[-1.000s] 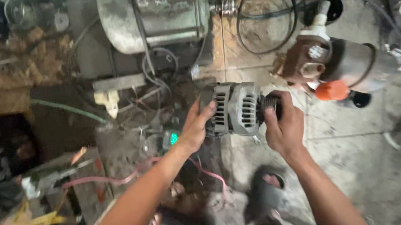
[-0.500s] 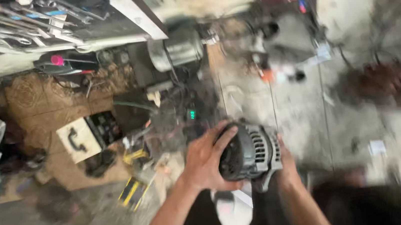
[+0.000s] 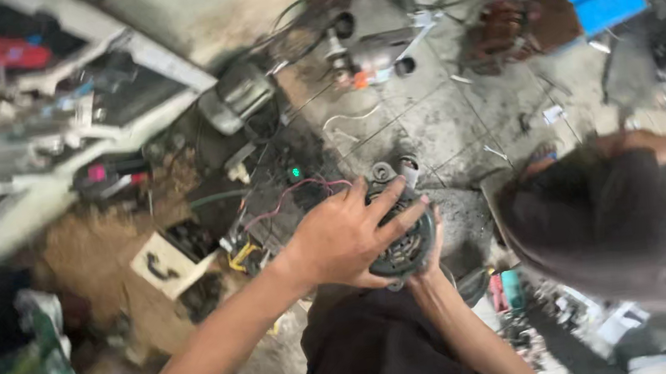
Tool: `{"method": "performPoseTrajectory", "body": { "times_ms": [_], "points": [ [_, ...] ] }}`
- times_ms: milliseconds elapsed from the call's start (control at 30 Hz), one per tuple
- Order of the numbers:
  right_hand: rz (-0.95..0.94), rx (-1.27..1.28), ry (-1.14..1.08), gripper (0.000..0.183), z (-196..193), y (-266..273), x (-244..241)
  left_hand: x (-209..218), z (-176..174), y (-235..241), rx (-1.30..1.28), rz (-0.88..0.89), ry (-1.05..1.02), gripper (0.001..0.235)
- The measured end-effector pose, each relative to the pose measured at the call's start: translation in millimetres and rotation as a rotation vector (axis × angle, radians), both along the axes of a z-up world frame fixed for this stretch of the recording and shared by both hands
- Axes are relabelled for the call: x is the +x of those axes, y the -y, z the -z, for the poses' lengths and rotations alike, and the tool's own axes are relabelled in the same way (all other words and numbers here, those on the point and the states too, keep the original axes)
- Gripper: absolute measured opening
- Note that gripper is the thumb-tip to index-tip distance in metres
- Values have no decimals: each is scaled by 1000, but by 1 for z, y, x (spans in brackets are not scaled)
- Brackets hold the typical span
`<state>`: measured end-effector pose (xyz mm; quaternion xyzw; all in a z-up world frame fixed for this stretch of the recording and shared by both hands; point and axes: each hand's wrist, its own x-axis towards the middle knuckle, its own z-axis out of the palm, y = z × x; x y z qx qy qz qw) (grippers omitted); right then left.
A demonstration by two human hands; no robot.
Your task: The person uses a socket wrench to tighten a bolt on an alternator, then connects it to a bench testing rig with a digital voltmeter. They rotate the alternator pulley by hand to spin it and observe the voltage reading, then disconnect and remove the alternator from the rig.
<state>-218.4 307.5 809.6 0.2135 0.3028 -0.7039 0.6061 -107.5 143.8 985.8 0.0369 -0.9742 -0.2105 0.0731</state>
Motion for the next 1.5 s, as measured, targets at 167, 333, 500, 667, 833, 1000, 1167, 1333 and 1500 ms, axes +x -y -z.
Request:
{"method": "performPoseTrajectory", "body": {
  "times_ms": [167,333,500,667,833,1000,1167,1333,1500],
  "points": [
    [234,59,-24,75,17,-27,-23,-53,-12,-13,5,73,46,116],
    [330,-95,40,82,24,-37,-95,-75,23,-7,182,-84,-153,103],
    [394,26,80,83,8,-58,-189,-90,97,-8,548,-452,-21,78],
    [511,68,143,80,-12,-77,-261,-176,149,-31,690,-409,103,65],
    [666,92,82,77,-15,-82,-318,-308,119,-46,882,-97,163,89],
    [823,66,25,78,-20,-86,-365,-434,79,-44,953,199,142,122],
    [991,85,-58,74,-21,-72,-423,-524,92,-52,1104,345,150,143],
    [1032,117,-147,76,-32,-34,-514,-622,125,-46,1515,256,180,124],
    [1069,181,-138,73,-53,12,-609,-725,135,-13,1747,182,173,119]
  ]
}}
